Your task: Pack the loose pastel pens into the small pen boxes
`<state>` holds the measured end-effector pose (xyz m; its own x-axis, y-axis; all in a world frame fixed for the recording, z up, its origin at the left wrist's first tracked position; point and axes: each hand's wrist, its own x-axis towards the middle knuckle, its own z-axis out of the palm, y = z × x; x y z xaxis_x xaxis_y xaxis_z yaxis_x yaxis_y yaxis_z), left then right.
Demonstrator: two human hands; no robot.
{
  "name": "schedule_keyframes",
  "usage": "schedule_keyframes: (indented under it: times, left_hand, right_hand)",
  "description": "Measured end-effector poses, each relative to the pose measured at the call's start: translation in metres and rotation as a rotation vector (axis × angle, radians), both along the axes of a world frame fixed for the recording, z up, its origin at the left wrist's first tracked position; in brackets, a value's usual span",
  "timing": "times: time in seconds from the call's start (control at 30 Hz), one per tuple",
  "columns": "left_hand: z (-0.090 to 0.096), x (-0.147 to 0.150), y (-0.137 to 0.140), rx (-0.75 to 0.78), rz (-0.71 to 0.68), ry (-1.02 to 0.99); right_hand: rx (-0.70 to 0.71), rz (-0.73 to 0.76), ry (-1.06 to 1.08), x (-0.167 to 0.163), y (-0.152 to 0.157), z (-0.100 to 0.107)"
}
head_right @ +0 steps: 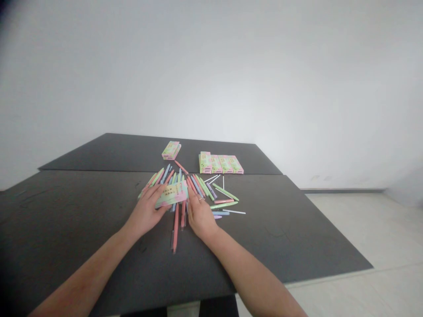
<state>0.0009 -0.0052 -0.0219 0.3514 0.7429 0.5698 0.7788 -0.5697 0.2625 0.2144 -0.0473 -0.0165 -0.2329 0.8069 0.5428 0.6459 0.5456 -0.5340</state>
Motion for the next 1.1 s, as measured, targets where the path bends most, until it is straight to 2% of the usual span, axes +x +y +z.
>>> schedule_keyframes:
  times: [0.17, 0.53, 0.87, 1.1]
  left_hand:
    - [-0.001, 0.001, -0.001, 0.009, 0.000, -0.008]
    - [0.002, 0.002, -0.003, 0.021, 0.042, 0.044]
    - [0.002, -0.001, 0.001, 0.042, 0.026, 0.032]
    - [0.004, 0.000, 0.000, 0.050, 0.051, 0.046]
  right_hand:
    - [0.003, -0.042, -0.061, -0.001, -0.001, 0.000]
    - [0.008, -0.032, -0.180, -0.007, -0.002, -0.003]
    - [-0.045, -0.058, -0.090, -0.007, -0.003, 0.006]
    - [-0.032, -0.033, -0.020, -0.007, -0.003, 0.009]
